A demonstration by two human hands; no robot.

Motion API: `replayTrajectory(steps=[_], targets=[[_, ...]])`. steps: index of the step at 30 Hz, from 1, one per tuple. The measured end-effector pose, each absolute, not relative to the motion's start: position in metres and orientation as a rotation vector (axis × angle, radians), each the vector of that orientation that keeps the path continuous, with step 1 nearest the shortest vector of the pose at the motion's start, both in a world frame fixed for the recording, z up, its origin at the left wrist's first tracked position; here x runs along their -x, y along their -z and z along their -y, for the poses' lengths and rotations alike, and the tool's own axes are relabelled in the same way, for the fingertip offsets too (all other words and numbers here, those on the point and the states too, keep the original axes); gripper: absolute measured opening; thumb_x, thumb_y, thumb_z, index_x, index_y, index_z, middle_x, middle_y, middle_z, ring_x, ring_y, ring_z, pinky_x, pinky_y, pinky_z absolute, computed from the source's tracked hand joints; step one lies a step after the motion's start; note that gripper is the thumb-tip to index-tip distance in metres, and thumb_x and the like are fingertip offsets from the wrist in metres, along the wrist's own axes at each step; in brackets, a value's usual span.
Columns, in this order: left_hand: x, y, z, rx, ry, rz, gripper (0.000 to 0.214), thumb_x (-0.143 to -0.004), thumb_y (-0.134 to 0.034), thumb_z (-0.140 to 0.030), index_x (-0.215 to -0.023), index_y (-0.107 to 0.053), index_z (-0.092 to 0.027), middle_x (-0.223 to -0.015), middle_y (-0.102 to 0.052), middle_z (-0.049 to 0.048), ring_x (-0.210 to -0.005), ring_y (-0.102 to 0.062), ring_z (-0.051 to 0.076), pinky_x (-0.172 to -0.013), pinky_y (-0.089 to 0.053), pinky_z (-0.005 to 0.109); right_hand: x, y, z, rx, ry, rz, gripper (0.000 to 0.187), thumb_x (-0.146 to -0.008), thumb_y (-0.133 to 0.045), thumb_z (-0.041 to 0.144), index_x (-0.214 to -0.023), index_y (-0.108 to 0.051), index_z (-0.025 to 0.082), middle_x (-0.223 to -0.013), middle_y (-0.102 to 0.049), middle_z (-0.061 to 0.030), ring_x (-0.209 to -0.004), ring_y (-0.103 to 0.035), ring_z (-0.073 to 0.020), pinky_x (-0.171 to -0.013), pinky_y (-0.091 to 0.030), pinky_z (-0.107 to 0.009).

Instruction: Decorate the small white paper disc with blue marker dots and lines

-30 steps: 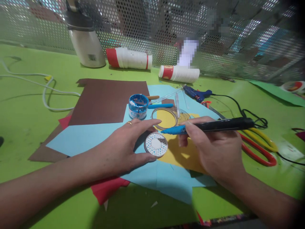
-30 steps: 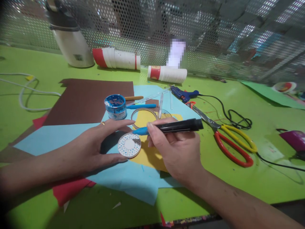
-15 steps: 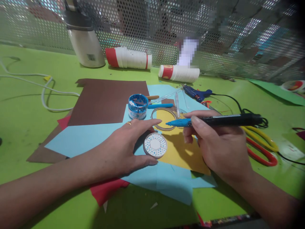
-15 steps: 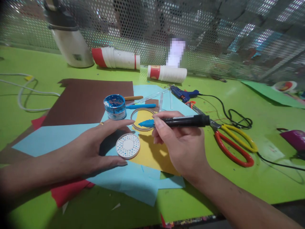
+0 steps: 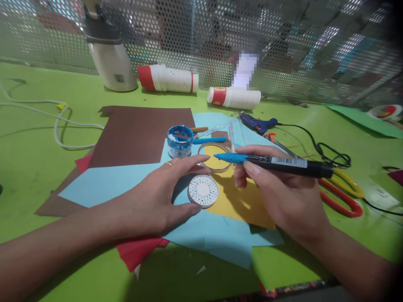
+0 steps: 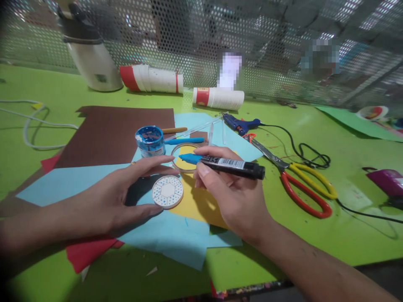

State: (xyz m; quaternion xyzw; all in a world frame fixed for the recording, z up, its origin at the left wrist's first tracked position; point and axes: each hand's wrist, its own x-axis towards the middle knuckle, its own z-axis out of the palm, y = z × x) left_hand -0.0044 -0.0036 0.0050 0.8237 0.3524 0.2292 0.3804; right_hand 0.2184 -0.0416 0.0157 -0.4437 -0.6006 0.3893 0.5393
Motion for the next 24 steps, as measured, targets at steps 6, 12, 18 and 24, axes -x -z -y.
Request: replayTrajectory(steps=[6,12,18,24], targets=[[0.0032,-0.0007,0.0023,-2.107,-0.595,-0.941,0.076,-0.076,-0.073,-0.030,-0.143,-0.037,-0.023,-0.129,-0.063,0.0082,-0.117,-0.060,0.026,-0.104,-0.045,0.043,-0.2163,-0.0173,0.0406,1.030,-0.961,1.332,0.009,-0.092,-0.061,0.028,-0.092,-0.068,0.021,-0.068,-0.063,0.0012,-0.059,-0.059,-0.0124,-0.054,-0.050,-0.028],[0.0033,-0.0005,0.0023,-2.149,-0.566,-0.977,0.078,-0.075,-0.075,-0.032,-0.143,-0.038,-0.025,-0.130,-0.061,0.0072,-0.116,-0.058,0.025,-0.101,-0.045,0.042,-0.2150,-0.0175,0.0429,1.091,-1.017,1.313,0.010,-0.090,-0.064,0.032,-0.088,-0.067,0.022,-0.067,-0.063,0.0014,-0.057,-0.058,-0.0122,-0.050,-0.048,-0.027],[0.0031,-0.0013,0.0019,-2.187,-0.568,-0.976,0.073,-0.077,-0.074,-0.033,-0.142,-0.040,-0.024,-0.133,-0.059,0.0071,-0.118,-0.056,0.025,-0.100,-0.046,0.039,-0.2164,-0.0184,0.0406,1.089,-0.983,1.280,0.008,-0.089,-0.065,0.032,-0.089,-0.069,0.024,-0.067,-0.064,0.0014,-0.060,-0.059,-0.0132,-0.054,-0.050,-0.028],[0.0040,-0.0010,0.0033,-2.159,-0.566,-0.979,0.075,-0.076,-0.074,-0.030,-0.142,-0.039,-0.025,-0.127,-0.062,0.0055,-0.114,-0.058,0.024,-0.099,-0.045,0.039,-0.2189,-0.0186,0.0386,1.097,-1.030,1.245,0.009,-0.088,-0.066,0.033,-0.087,-0.070,0.024,-0.067,-0.065,0.0013,-0.059,-0.060,-0.0132,-0.054,-0.050,-0.028]])
